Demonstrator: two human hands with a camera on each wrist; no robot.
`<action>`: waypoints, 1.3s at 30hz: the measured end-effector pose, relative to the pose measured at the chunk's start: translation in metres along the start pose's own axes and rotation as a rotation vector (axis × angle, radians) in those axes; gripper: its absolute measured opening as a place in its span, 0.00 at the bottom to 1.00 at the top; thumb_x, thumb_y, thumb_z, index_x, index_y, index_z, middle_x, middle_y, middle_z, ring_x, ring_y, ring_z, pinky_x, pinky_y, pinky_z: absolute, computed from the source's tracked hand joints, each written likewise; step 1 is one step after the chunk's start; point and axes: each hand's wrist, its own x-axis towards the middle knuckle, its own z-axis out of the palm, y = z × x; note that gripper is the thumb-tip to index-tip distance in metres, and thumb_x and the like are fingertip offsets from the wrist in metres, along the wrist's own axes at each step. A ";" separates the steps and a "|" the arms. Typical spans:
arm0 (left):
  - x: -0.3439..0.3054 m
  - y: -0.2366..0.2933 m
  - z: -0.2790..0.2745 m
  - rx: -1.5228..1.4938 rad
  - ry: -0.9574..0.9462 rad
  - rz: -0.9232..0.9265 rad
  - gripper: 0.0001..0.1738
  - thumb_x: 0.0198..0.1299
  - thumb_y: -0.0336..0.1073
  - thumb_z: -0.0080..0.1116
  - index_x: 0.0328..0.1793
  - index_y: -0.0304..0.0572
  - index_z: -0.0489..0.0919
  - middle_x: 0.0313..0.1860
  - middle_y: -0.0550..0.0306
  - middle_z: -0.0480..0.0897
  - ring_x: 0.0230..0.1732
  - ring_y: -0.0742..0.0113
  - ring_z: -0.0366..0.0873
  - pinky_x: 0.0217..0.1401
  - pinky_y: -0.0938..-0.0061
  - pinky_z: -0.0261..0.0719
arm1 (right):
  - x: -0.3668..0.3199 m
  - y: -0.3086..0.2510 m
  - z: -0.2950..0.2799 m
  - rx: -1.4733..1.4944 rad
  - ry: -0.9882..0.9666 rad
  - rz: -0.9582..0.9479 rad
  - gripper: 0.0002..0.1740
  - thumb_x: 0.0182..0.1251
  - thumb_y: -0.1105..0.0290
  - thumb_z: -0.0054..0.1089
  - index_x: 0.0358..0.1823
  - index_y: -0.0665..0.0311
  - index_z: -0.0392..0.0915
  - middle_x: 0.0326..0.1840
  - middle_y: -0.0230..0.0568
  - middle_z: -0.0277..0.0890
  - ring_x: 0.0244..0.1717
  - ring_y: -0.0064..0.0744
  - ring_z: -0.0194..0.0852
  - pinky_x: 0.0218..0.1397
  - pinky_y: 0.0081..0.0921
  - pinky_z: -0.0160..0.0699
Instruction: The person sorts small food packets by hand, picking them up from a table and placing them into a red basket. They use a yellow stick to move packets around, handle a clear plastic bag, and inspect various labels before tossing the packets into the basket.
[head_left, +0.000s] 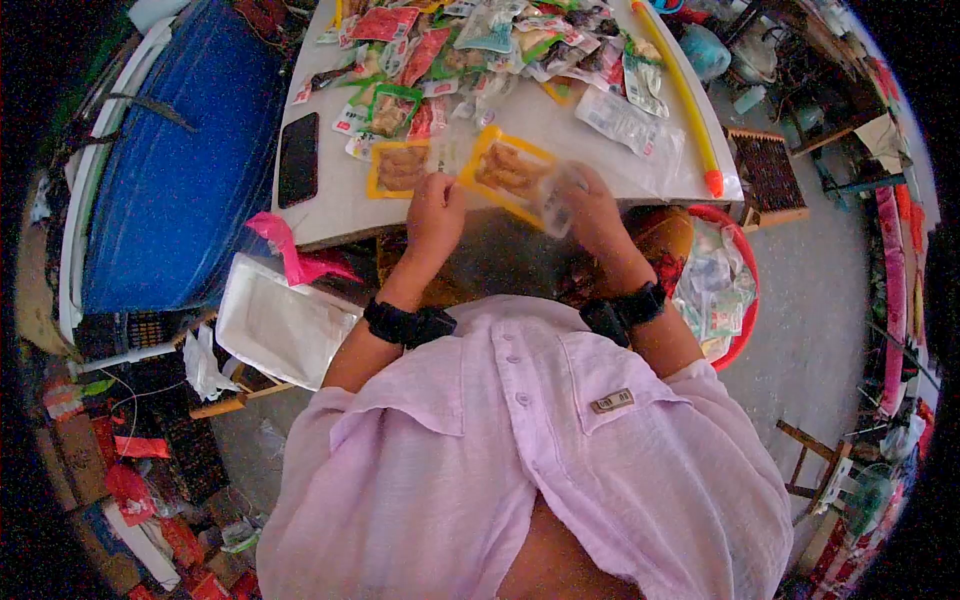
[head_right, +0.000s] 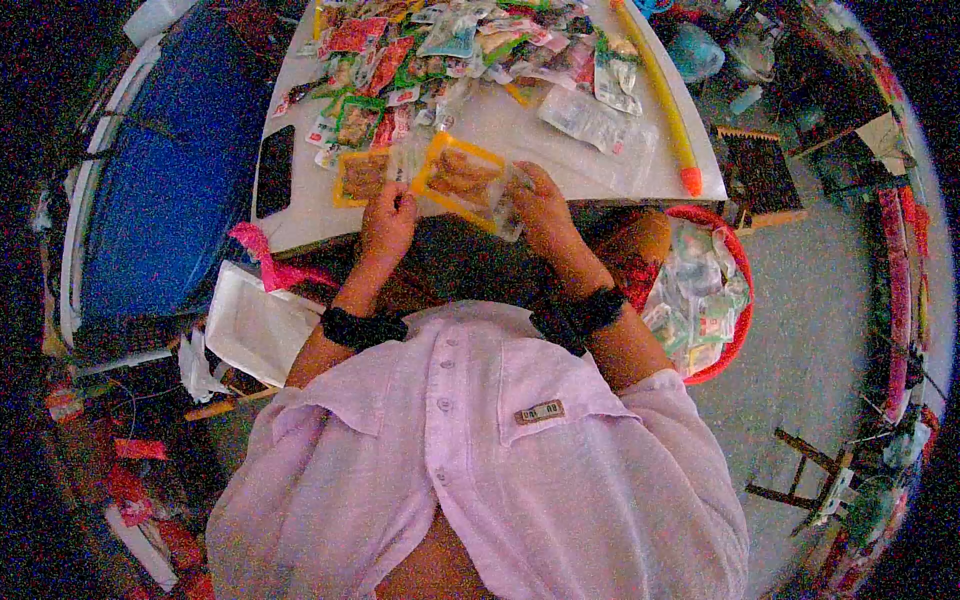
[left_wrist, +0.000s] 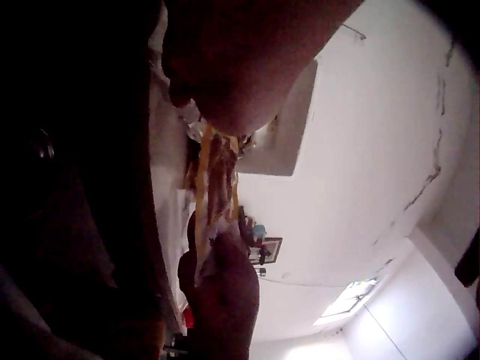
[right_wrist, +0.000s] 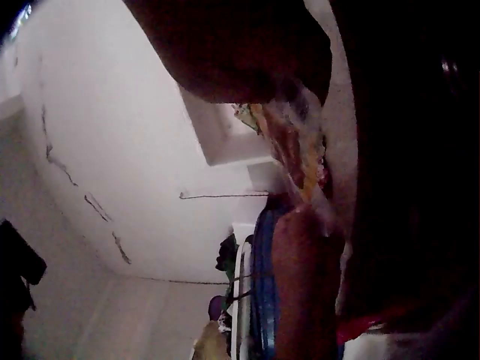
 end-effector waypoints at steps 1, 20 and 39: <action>0.000 0.000 0.000 -0.004 0.002 0.002 0.05 0.44 0.30 0.47 0.29 0.37 0.68 0.25 0.49 0.70 0.29 0.54 0.67 0.31 0.68 0.65 | 0.001 0.000 0.000 -0.006 -0.003 0.019 0.15 0.55 0.71 0.45 0.45 0.66 0.61 0.34 0.39 0.69 0.30 0.28 0.68 0.29 0.22 0.69; -0.002 0.007 0.003 0.324 -0.065 0.125 0.08 0.48 0.36 0.45 0.30 0.39 0.69 0.28 0.47 0.71 0.32 0.49 0.68 0.33 0.62 0.67 | 0.021 0.008 0.011 -1.153 -0.339 -0.621 0.10 0.51 0.73 0.44 0.37 0.66 0.66 0.34 0.40 0.69 0.35 0.32 0.67 0.38 0.24 0.67; -0.002 0.013 -0.014 0.340 -0.081 0.095 0.10 0.48 0.35 0.45 0.35 0.39 0.69 0.31 0.47 0.71 0.34 0.50 0.69 0.35 0.63 0.67 | 0.040 0.005 0.014 -0.508 -0.204 -0.252 0.10 0.47 0.73 0.45 0.31 0.68 0.69 0.35 0.47 0.67 0.35 0.40 0.65 0.39 0.28 0.65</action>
